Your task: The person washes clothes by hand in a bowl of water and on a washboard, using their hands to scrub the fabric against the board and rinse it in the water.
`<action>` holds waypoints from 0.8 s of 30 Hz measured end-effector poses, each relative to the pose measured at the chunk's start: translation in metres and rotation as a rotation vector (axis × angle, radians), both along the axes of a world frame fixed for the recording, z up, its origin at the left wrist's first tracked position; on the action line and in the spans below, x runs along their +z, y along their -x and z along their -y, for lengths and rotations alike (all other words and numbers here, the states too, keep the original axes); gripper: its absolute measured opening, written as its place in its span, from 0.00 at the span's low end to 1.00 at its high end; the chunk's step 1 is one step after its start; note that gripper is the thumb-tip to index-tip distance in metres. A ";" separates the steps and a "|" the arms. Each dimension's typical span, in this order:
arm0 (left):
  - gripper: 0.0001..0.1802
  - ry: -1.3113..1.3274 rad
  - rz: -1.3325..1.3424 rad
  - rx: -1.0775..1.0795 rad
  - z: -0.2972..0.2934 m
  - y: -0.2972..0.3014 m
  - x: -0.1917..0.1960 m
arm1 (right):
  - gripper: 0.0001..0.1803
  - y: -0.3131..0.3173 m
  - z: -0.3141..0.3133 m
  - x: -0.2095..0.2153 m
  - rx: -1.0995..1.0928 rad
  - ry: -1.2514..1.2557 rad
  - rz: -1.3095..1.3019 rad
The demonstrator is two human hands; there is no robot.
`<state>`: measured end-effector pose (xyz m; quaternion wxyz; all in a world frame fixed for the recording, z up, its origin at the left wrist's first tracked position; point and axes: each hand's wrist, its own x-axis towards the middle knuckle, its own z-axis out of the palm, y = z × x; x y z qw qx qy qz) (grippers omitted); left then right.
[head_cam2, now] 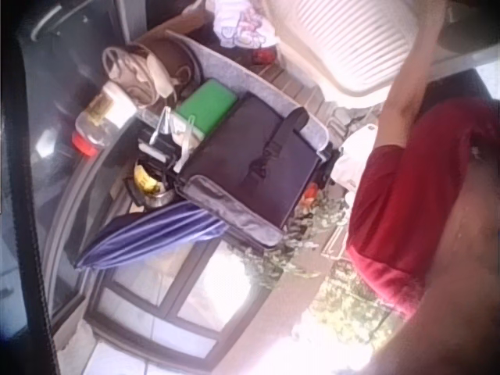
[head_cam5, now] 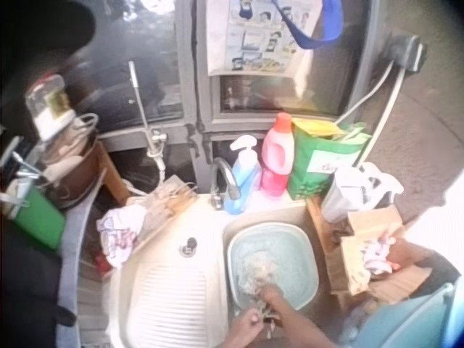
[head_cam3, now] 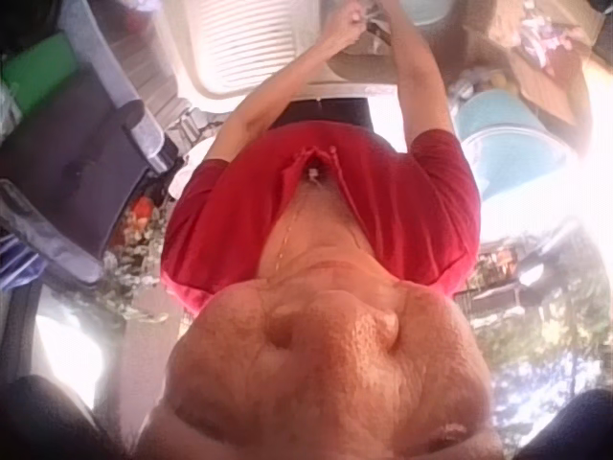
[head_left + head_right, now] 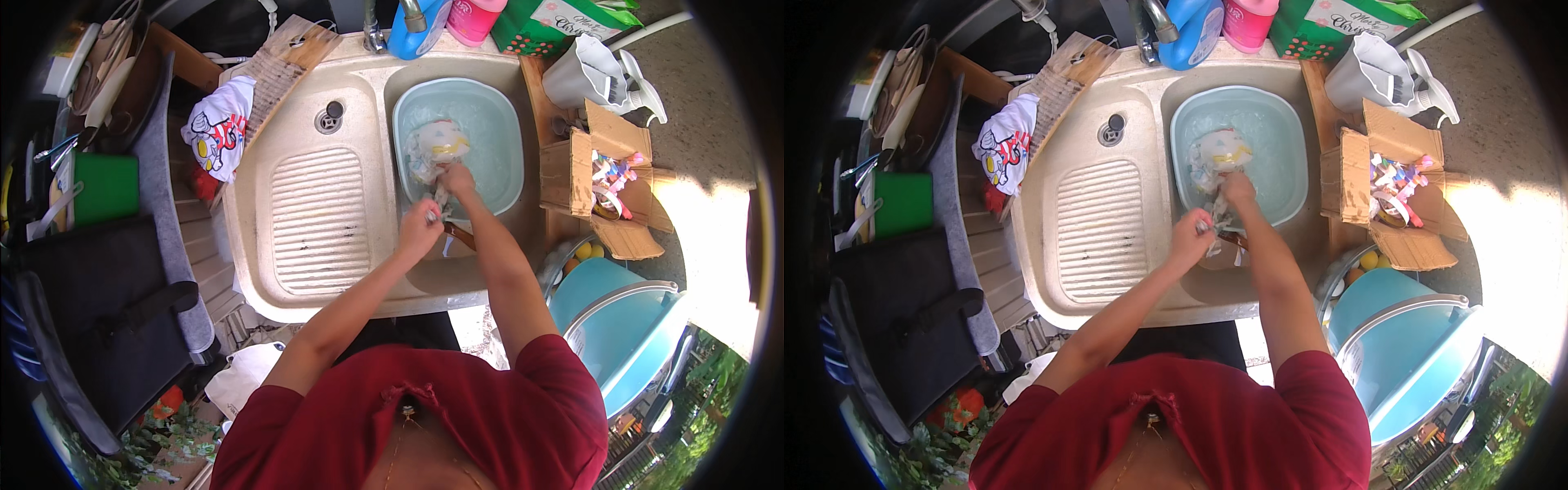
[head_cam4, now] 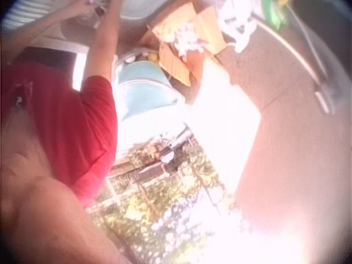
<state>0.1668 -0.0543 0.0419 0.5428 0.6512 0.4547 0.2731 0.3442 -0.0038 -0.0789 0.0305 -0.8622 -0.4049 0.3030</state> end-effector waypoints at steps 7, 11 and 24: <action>0.15 0.033 0.412 0.240 -0.041 -0.005 0.097 | 0.12 -0.018 -0.063 0.180 -0.358 -0.815 -0.416; 0.19 -0.187 0.363 0.123 -0.033 -0.019 0.089 | 0.09 -0.042 -0.044 0.153 -0.616 -1.062 -0.795; 0.19 -0.260 -0.366 -0.113 -0.051 -0.065 -0.084 | 0.28 -0.073 -0.003 -0.019 -0.189 -0.690 0.289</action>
